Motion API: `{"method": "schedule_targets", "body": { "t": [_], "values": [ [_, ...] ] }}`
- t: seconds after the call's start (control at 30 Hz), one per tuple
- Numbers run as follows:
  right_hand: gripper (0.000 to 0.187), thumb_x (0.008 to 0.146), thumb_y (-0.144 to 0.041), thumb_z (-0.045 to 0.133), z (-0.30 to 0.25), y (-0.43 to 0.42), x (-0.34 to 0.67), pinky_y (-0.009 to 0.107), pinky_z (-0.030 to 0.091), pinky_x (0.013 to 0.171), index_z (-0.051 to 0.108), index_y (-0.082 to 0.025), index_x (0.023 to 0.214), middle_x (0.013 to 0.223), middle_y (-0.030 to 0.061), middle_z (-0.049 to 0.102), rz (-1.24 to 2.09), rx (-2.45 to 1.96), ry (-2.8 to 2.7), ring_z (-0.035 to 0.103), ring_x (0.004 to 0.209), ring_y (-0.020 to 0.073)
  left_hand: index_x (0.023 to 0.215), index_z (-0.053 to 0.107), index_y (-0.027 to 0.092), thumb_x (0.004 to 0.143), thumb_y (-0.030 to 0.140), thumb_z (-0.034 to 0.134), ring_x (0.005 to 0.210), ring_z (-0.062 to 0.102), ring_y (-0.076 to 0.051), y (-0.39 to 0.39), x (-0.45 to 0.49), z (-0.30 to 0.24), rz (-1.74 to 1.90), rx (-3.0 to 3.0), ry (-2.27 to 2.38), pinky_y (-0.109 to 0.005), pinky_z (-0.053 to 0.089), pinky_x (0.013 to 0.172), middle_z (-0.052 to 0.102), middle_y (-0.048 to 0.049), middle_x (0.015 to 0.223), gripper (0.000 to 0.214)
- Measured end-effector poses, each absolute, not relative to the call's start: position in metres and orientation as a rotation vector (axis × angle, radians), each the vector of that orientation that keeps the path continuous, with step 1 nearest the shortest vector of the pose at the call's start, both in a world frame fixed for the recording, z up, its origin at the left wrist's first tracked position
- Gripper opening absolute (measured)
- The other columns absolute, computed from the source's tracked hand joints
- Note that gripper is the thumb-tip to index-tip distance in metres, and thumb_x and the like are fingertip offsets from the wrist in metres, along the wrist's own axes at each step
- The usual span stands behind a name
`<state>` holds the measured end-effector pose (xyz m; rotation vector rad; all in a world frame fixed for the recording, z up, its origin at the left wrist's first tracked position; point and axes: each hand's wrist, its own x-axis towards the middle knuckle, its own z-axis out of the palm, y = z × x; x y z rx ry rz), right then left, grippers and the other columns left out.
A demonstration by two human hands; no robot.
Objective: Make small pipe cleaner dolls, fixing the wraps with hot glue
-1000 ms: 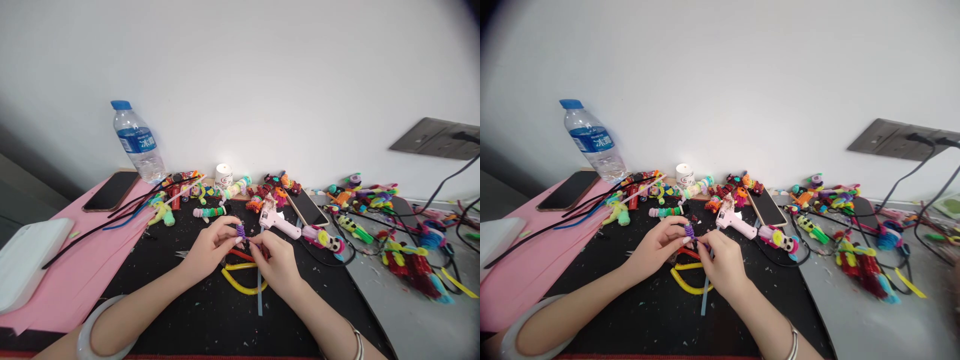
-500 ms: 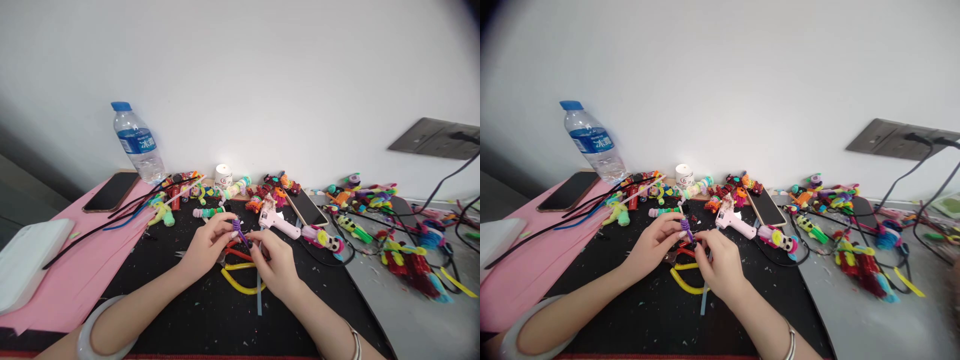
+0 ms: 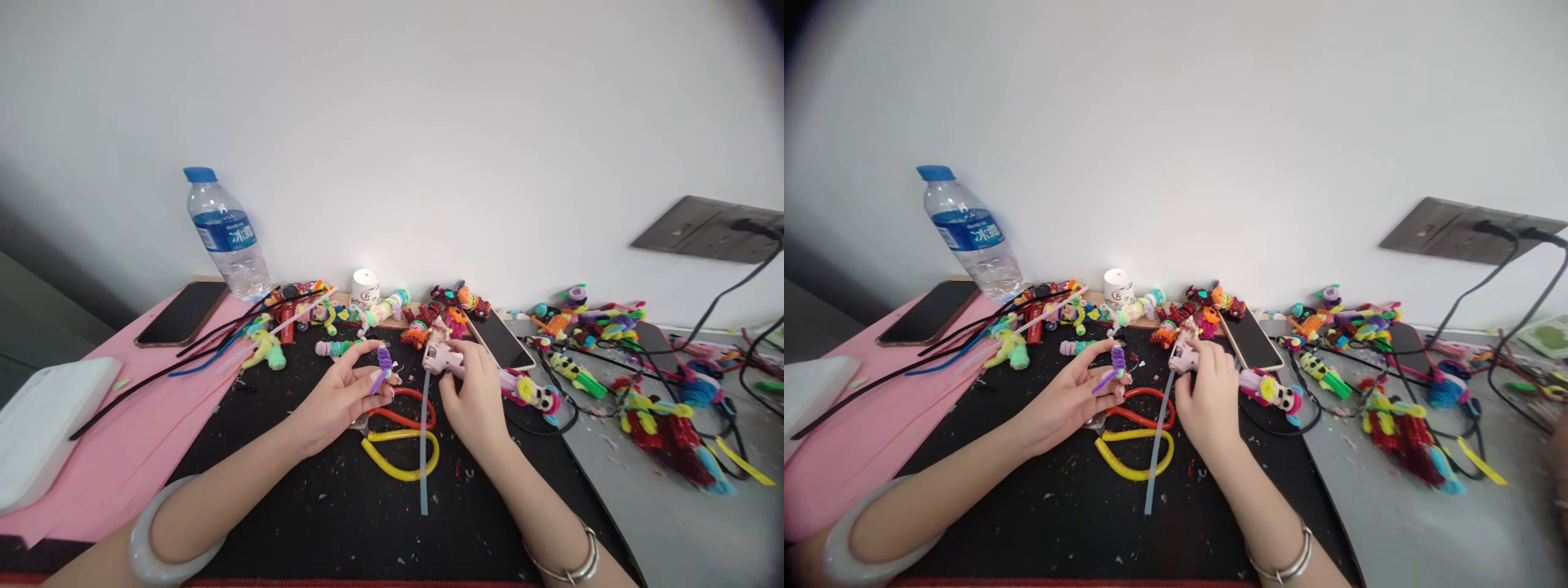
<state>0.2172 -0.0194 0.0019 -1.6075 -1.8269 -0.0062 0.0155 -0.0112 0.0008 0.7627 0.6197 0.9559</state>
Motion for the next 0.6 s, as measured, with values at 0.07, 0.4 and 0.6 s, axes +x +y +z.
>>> {"method": "schedule_targets", "body": {
  "t": [0.07,0.4,0.6],
  "values": [
    [0.046,0.069,-0.01,0.047,0.0,-0.015,0.223,0.045,0.038,0.083,0.05,-0.017,0.114,0.115,0.0139,0.052,-0.082,-1.801,-1.827,0.046,0.104,0.0312,0.119,0.046,0.027,0.079,0.022,0.065,0.079,0.064,-0.011,-0.011,0.015,0.001,0.96,0.726,0.63,-0.028,0.049,0.084,0.068,-0.0029,0.088,0.045],
    [0.051,0.068,-0.017,0.05,-0.013,-0.004,0.238,0.045,0.034,0.082,0.047,-0.017,0.119,0.106,0.0129,0.057,-0.095,-2.073,-1.923,0.047,0.101,0.0326,0.114,0.05,0.025,0.08,0.015,0.063,0.082,0.063,-0.01,-0.007,0.012,0.001,0.994,0.655,0.658,-0.023,0.05,0.078,0.067,-0.0041,0.098,0.038],
    [0.048,0.067,-0.014,0.051,-0.014,-0.002,0.242,0.042,0.034,0.079,0.05,-0.019,0.115,0.105,0.0114,0.061,-0.077,-2.02,-1.897,0.05,0.101,0.0304,0.109,0.051,0.026,0.081,0.014,0.061,0.09,0.063,-0.011,-0.005,0.011,0.002,0.988,0.623,0.635,-0.023,0.047,0.085,0.068,-0.0038,0.099,0.033]
  ]
}}
